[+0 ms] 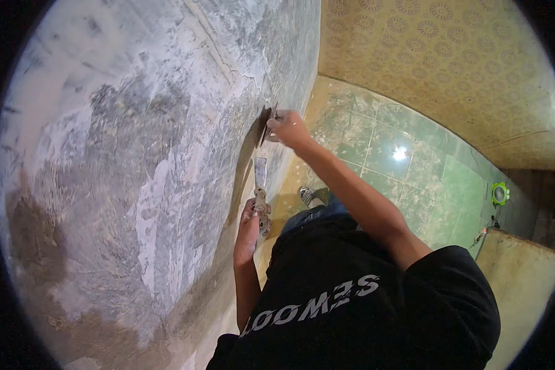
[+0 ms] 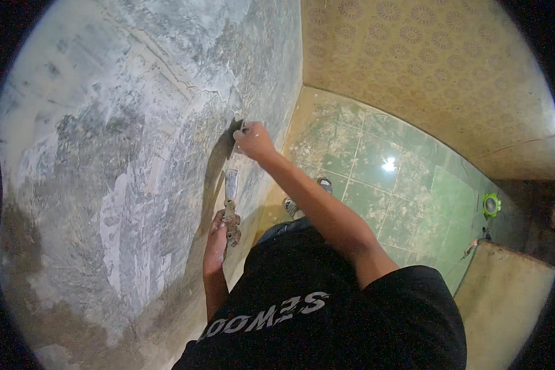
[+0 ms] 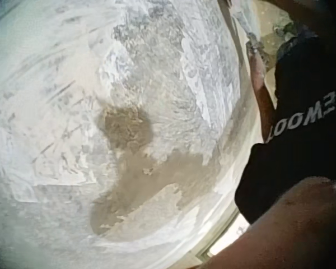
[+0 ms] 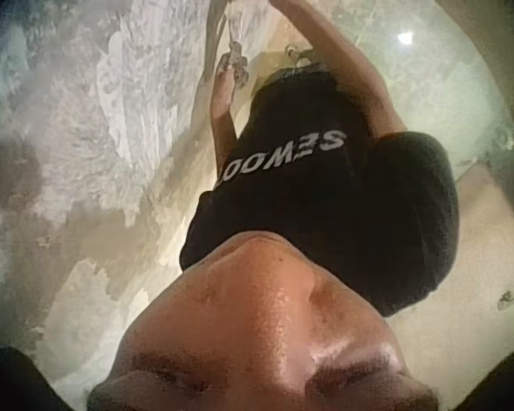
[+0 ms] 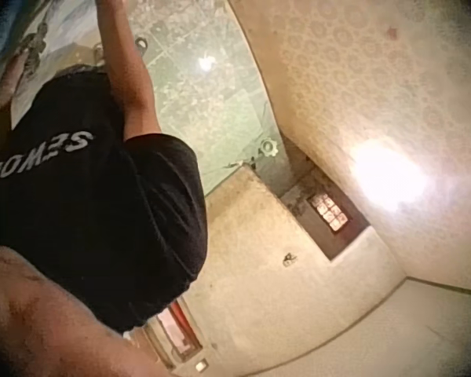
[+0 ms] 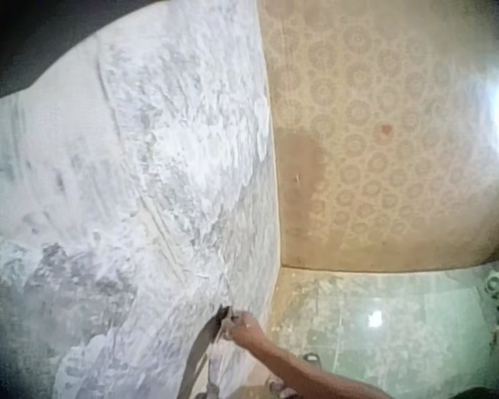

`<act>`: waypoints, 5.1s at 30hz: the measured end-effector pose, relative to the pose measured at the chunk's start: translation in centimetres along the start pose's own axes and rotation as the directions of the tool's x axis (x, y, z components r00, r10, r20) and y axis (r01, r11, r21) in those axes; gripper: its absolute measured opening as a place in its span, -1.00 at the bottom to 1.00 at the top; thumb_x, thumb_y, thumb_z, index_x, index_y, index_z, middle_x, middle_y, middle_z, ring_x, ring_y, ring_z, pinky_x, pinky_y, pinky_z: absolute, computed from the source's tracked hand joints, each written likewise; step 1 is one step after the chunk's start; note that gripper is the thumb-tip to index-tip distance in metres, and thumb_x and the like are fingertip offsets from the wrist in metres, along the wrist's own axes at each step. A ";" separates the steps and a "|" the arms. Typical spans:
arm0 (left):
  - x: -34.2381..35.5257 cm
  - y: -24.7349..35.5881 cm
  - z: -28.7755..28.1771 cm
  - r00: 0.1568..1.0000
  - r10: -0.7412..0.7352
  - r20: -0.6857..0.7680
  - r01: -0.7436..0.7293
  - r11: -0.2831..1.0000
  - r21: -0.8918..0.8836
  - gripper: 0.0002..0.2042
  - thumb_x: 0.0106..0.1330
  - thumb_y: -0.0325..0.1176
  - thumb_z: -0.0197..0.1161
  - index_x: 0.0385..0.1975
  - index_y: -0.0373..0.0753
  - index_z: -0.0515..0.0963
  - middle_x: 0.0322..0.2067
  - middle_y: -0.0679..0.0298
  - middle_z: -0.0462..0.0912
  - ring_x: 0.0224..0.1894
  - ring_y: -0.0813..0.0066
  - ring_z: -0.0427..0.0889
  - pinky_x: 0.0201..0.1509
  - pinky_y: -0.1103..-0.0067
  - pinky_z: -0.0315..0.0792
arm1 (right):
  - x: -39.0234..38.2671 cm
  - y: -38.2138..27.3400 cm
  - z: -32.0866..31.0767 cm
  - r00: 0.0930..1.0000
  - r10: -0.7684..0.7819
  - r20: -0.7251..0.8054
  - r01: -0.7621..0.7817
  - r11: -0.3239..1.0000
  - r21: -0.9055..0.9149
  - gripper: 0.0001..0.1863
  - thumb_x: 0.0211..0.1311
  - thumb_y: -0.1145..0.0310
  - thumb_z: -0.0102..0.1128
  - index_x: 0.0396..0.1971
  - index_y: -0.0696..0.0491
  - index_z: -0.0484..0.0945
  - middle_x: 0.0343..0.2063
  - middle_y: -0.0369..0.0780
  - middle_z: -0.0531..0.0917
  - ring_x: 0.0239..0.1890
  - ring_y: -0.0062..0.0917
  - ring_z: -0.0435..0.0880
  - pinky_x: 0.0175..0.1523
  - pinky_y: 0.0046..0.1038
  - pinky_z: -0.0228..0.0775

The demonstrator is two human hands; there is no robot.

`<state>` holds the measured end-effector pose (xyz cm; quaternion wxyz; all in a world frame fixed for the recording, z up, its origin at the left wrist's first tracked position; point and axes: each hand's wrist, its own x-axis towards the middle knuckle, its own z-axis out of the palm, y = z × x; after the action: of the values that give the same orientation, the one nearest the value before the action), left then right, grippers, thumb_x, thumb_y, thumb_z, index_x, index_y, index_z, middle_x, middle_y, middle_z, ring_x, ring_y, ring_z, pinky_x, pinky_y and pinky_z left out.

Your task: The person applies wall putty to a damaged section of a wall using a scraper and a small hand board.

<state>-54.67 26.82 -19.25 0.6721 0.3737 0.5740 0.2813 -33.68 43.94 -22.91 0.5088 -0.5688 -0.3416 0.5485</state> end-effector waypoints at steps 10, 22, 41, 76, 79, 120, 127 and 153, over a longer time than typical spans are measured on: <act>0.3 -0.1 0.5 0.996 -0.080 0.039 0.084 0.989 -0.121 -0.76 0.36 -0.44 -0.09 -0.02 -0.21 0.40 -0.49 0.37 0.50 -0.70 0.66 0.36 -0.68 0.65 0.20 | -10.9 -11.5 -10.7 0.957 -0.273 0.095 0.243 0.939 0.243 -0.72 0.30 0.45 0.03 -0.05 0.25 0.47 -0.11 -0.19 0.58 -0.08 -0.50 0.58 0.02 -0.32 0.51; -3.2 12.0 8.5 0.992 -0.070 0.100 0.102 0.925 -0.366 -0.63 0.38 -0.42 -0.08 0.18 -0.31 0.29 -0.35 0.16 0.57 -0.58 0.60 0.42 -0.65 0.70 0.24 | -17.7 -7.6 -13.3 0.598 -0.619 0.509 0.760 0.236 -0.606 -0.31 -0.13 0.70 -0.01 0.11 -0.13 0.47 0.19 -0.29 0.43 0.28 -0.18 0.30 0.29 -0.26 0.27; -8.8 15.9 24.9 0.932 0.216 0.290 0.004 0.796 -0.605 -0.66 0.37 -0.38 -0.04 0.09 -0.38 0.34 -0.46 0.21 0.49 -0.68 0.61 0.36 -0.74 0.72 0.14 | -16.9 -25.5 -27.4 0.918 -0.313 0.242 0.254 0.935 0.247 -0.79 0.40 0.28 -0.02 -0.19 0.11 0.46 -0.45 -0.36 0.50 -0.52 -0.73 0.42 -0.48 -0.64 0.29; -13.7 14.4 39.5 0.958 0.281 -0.059 -0.287 0.942 -0.173 -0.51 0.30 -0.24 0.16 0.13 -0.43 0.33 -0.25 0.32 0.56 -0.30 0.68 0.50 -0.26 0.74 0.39 | -11.7 -30.7 -45.2 0.733 -0.251 0.632 0.487 0.842 -0.231 -0.77 0.38 0.39 -0.02 -0.17 0.27 0.49 -0.41 -0.32 0.54 -0.36 -0.71 0.45 -0.24 -0.60 0.35; -13.5 14.4 39.4 0.959 0.277 -0.061 -0.281 0.957 -0.079 -0.49 0.30 -0.27 0.14 0.15 -0.46 0.29 -0.25 0.31 0.56 -0.30 0.67 0.49 -0.27 0.74 0.38 | -12.5 -29.6 -44.7 0.758 -0.229 0.611 0.449 0.862 -0.235 -0.78 0.38 0.39 -0.02 -0.22 0.25 0.51 -0.42 -0.30 0.58 -0.39 -0.70 0.45 -0.27 -0.55 0.35; -4.0 2.0 34.6 0.919 -0.034 -0.393 -0.064 0.970 -0.235 -0.87 0.36 -0.37 -0.03 -0.17 -0.21 0.36 -0.45 0.32 0.53 -0.66 0.60 0.44 -0.67 0.66 0.28 | -4.0 -4.0 -43.3 0.864 0.135 0.486 -0.353 0.850 0.391 -0.54 0.33 0.32 0.07 0.16 0.16 0.25 -0.06 -0.14 0.53 -0.04 -0.40 0.57 0.04 -0.32 0.51; -6.2 1.4 22.1 0.982 0.038 -0.185 -0.048 0.998 -0.051 -0.76 0.35 -0.42 -0.01 -0.01 -0.26 0.34 -0.43 0.35 0.51 -0.57 0.65 0.46 -0.54 0.65 0.35 | -6.9 -1.4 -29.9 0.884 0.119 0.451 -0.267 0.922 0.281 -0.69 0.34 0.39 0.01 0.04 0.11 0.43 -0.20 -0.24 0.60 -0.21 -0.54 0.61 -0.08 -0.41 0.54; -6.8 0.5 -7.6 0.968 0.192 0.160 -0.196 0.981 0.007 -0.66 0.31 -0.44 0.00 0.08 -0.33 0.32 -0.42 0.35 0.47 -0.51 0.70 0.41 -0.53 0.71 0.28 | -6.6 -3.0 4.4 0.938 0.203 0.281 -0.221 0.975 0.033 -0.78 0.26 0.39 0.05 -0.24 0.25 0.53 -0.36 -0.20 0.62 -0.34 -0.51 0.64 -0.14 -0.45 0.58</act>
<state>-63.31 22.98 -15.52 0.6807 0.4568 0.4825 0.3086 -38.57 39.30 -17.72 0.4124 -0.5036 -0.3281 0.6846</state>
